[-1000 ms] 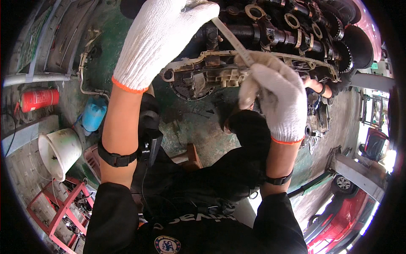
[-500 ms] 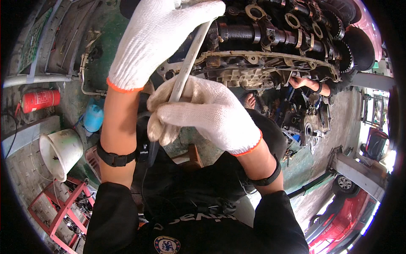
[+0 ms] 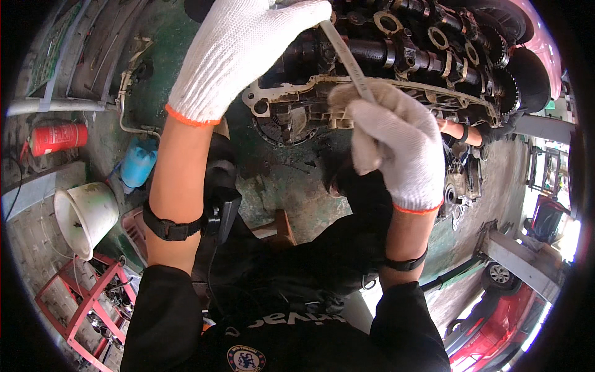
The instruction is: The person uses a wrench to loosen and remove bolts from a disassembled engine block. They work methodically on the cylinder head area while another person assists nearby.
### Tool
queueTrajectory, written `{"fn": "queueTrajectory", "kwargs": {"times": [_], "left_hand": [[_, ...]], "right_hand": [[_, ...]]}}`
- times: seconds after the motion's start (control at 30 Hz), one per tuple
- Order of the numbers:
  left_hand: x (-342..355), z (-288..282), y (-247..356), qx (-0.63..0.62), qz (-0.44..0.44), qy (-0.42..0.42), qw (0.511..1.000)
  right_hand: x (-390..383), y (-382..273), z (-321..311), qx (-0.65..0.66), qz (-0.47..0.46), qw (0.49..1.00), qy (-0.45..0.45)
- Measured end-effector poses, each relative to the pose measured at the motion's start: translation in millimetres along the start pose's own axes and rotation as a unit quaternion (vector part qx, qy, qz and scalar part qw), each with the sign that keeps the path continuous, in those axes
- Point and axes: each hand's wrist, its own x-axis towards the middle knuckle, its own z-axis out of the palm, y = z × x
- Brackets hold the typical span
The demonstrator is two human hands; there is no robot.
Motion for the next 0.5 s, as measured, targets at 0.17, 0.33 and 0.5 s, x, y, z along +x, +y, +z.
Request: {"fn": "queueTrajectory", "kwargs": {"times": [0.17, 0.33, 0.5], "left_hand": [[11, 3, 4, -0.012, -0.070, -0.020, 0.997], [11, 3, 3, -0.006, -0.057, -0.042, 0.997], [0, 10, 8, 0.044, -0.027, 0.000, 0.999]], "right_hand": [[-1, 2, -12, 0.017, -0.028, 0.998, 0.060], [3, 8, -22, 0.053, -0.087, 0.990, 0.095], [4, 8, -29, 0.078, -0.088, 0.991, 0.064]]}}
